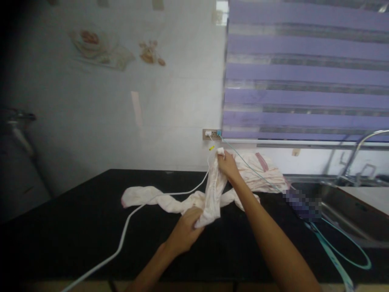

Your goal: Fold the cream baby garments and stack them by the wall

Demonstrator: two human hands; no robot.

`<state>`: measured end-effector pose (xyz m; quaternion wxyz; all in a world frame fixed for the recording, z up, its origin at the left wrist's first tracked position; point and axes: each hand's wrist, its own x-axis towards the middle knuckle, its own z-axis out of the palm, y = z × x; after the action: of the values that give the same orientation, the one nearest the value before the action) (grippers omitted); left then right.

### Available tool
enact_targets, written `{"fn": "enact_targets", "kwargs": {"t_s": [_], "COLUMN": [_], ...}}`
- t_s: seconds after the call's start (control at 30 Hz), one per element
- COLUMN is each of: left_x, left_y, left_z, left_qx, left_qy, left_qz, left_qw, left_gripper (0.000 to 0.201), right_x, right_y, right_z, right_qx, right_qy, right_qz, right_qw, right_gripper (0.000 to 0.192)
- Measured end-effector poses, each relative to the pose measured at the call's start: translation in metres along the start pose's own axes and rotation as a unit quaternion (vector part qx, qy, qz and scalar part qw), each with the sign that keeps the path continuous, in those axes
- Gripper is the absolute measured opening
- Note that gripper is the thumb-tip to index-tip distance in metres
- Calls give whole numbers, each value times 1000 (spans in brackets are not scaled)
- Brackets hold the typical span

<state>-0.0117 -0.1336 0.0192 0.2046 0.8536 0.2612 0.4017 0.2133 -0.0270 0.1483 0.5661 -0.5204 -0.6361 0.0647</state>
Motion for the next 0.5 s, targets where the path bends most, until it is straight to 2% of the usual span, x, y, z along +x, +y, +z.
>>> {"fn": "enact_targets", "kwargs": {"t_s": [0.07, 0.13, 0.2, 0.3, 0.33, 0.37, 0.4, 0.43, 0.5], "left_x": [-1, 6, 21, 54, 68, 81, 93, 105, 125], "left_y": [23, 37, 39, 22, 15, 10, 5, 3, 2], "left_z": [4, 12, 19, 22, 20, 17, 14, 12, 10], "left_qx": [42, 39, 15, -20, -36, -58, -82, -105, -147], "left_qy": [-106, -152, -111, 46, 90, 109, 102, 71, -33], "left_qz": [79, 121, 93, -9, -19, -10, 9, 32, 57], "left_qw": [990, 980, 989, 999, 995, 992, 991, 991, 987], "left_gripper": [8, 14, 17, 17, 19, 31, 46, 54, 48], "right_x": [-13, -25, -36, -53, -59, -65, -70, -75, -85], "right_y": [12, 18, 18, 7, 2, -3, -8, -11, -12], "right_z": [-5, -15, -31, -60, -69, -78, -85, -90, -98], "right_qx": [-29, -51, -66, -75, -78, -83, -91, -98, -103], "right_qy": [-33, -57, -91, -208, -245, -268, -277, -274, -253], "right_qz": [15, 1, -26, -65, -70, -70, -66, -58, -35], "right_qw": [999, 997, 993, 973, 964, 957, 954, 955, 961], "right_gripper": [24, 24, 25, 23, 22, 20, 19, 19, 21]}}
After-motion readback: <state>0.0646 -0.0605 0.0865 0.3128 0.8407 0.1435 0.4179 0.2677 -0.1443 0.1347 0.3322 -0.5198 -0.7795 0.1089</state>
